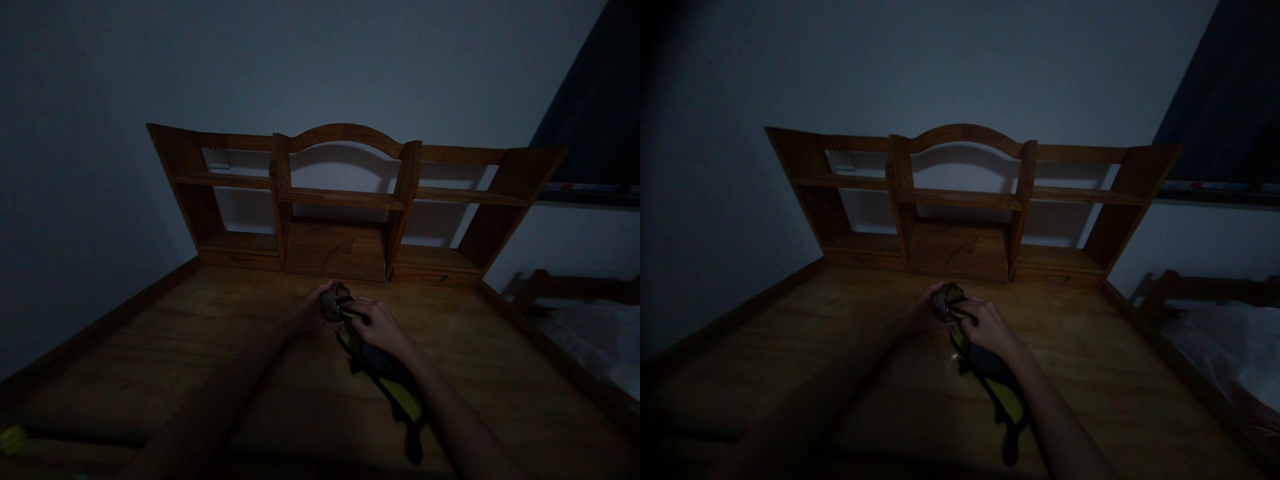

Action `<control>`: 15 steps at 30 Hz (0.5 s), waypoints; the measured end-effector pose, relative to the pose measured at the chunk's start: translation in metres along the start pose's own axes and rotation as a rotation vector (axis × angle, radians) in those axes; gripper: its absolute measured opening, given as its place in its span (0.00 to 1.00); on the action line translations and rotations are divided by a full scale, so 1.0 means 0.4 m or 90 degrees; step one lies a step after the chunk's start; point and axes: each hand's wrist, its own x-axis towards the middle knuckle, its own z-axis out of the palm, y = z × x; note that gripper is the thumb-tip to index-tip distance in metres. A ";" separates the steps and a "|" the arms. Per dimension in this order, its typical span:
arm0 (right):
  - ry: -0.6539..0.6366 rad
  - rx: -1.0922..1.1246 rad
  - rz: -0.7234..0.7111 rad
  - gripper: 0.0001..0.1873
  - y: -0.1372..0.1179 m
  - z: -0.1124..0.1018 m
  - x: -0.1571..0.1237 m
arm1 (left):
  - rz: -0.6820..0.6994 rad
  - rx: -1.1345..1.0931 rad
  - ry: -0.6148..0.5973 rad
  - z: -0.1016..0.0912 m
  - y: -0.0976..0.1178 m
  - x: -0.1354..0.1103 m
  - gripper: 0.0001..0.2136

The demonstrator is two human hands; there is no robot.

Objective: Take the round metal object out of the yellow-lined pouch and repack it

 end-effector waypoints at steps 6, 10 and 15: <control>-0.026 0.241 0.164 0.15 0.018 0.003 -0.005 | -0.026 -0.023 -0.054 -0.008 -0.009 0.014 0.23; 0.029 0.418 0.284 0.11 0.033 0.013 -0.012 | -0.021 0.007 -0.077 -0.020 -0.020 0.021 0.27; 0.079 0.540 0.372 0.10 0.056 0.022 -0.009 | 0.001 0.002 -0.041 -0.027 -0.026 0.029 0.28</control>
